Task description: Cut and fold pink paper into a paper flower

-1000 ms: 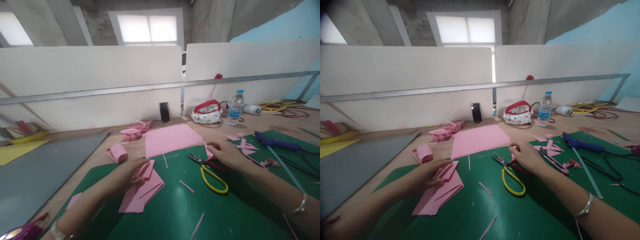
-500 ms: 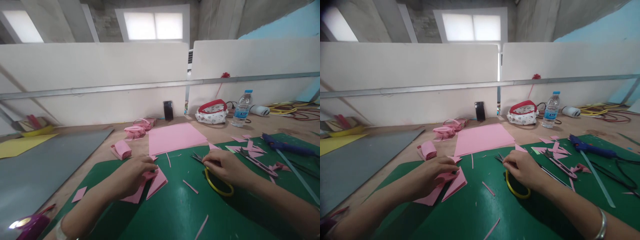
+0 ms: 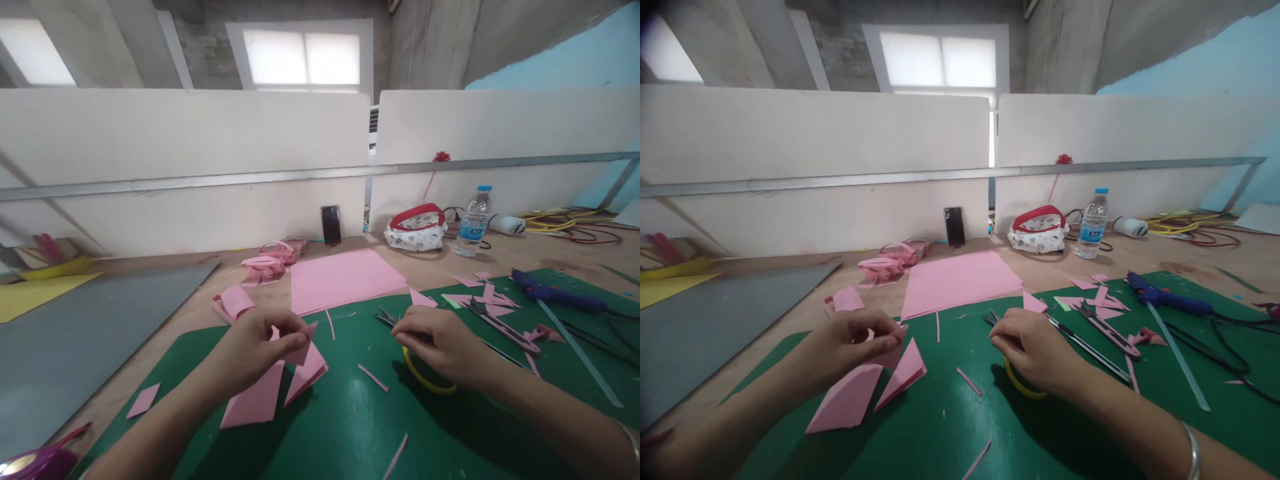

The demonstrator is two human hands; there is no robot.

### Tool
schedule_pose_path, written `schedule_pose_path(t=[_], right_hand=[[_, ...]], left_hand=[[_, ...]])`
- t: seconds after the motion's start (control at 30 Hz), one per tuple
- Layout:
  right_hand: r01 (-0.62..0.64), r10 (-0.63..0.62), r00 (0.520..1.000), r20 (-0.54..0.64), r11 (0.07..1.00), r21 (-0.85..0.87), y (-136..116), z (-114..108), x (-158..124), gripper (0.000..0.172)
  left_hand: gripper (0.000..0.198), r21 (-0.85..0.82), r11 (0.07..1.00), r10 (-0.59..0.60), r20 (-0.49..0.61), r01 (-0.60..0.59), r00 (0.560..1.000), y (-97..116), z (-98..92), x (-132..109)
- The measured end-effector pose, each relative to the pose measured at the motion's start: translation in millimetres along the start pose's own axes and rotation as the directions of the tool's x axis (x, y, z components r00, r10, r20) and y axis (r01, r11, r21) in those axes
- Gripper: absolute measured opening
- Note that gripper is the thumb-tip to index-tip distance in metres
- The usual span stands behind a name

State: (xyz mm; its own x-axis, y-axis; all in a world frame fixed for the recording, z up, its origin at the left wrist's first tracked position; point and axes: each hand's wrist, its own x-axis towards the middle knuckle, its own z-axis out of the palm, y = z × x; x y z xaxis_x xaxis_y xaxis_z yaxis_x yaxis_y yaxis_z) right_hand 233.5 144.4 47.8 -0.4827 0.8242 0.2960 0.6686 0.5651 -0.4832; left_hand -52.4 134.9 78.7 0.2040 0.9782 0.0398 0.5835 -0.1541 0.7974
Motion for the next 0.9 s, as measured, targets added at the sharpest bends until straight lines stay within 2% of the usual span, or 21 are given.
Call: schedule_pose_path(t=[0.1,0.2,0.27,0.37,0.43,0.53,0.6,0.67,0.73,0.8,0.83,0.9], right_hand=[[0.006,-0.008,1.000,0.012,0.990,0.141,-13,1,-6,0.019],[-0.069,0.043,0.995,0.085,0.938,0.339,-31,5,-13,0.015],[-0.130,0.095,0.989,0.109,0.912,0.388,-41,11,-17,0.016],[-0.134,0.131,0.991,0.033,0.920,0.369,-48,21,-19,0.007],[-0.095,0.116,0.993,-0.039,0.933,0.347,-46,24,-19,0.012],[-0.006,0.065,0.988,-0.142,0.925,0.381,-42,24,-19,0.014],[0.025,0.065,0.980,-0.186,0.895,0.445,-40,22,-20,0.015],[-0.009,0.110,0.983,-0.150,0.834,0.551,-39,20,-20,0.016],[-0.100,0.183,0.982,-0.047,0.714,0.693,-40,19,-18,0.015],[-0.189,0.239,0.969,0.056,0.580,0.793,-40,20,-16,0.013],[-0.216,0.261,0.962,0.083,0.535,0.817,-40,22,-15,0.013],[-0.234,0.286,0.954,0.092,0.515,0.825,-38,25,-13,0.023]], left_hand=[[0.026,-0.292,0.947,-0.145,-0.014,0.135,0.989,9,15.7,-6],[0.026,-0.493,0.845,-0.207,0.056,0.208,0.977,13,40.5,-11],[0.023,-0.598,0.759,-0.245,0.103,0.257,0.964,16,57.5,-15],[0.020,-0.719,0.627,-0.265,0.163,0.298,0.950,18,76.0,-19],[0.017,-0.721,0.637,-0.225,0.164,0.272,0.960,17,81.8,-20],[0.008,-0.690,0.706,-0.153,0.071,0.159,0.986,13,82.0,-19],[0.014,-0.636,0.770,-0.081,-0.018,0.051,0.997,10,79.4,-19],[0.019,-0.523,0.847,0.039,-0.116,-0.094,0.992,8,77.0,-19],[0.022,-0.353,0.896,0.211,-0.196,-0.270,0.958,6,76.3,-21],[0.026,-0.160,0.886,0.399,-0.214,-0.435,0.892,3,77.7,-23],[0.027,-0.083,0.864,0.473,-0.199,-0.496,0.858,2,79.0,-24],[0.029,0.016,0.818,0.569,-0.163,-0.575,0.806,-1,81.8,-26]])
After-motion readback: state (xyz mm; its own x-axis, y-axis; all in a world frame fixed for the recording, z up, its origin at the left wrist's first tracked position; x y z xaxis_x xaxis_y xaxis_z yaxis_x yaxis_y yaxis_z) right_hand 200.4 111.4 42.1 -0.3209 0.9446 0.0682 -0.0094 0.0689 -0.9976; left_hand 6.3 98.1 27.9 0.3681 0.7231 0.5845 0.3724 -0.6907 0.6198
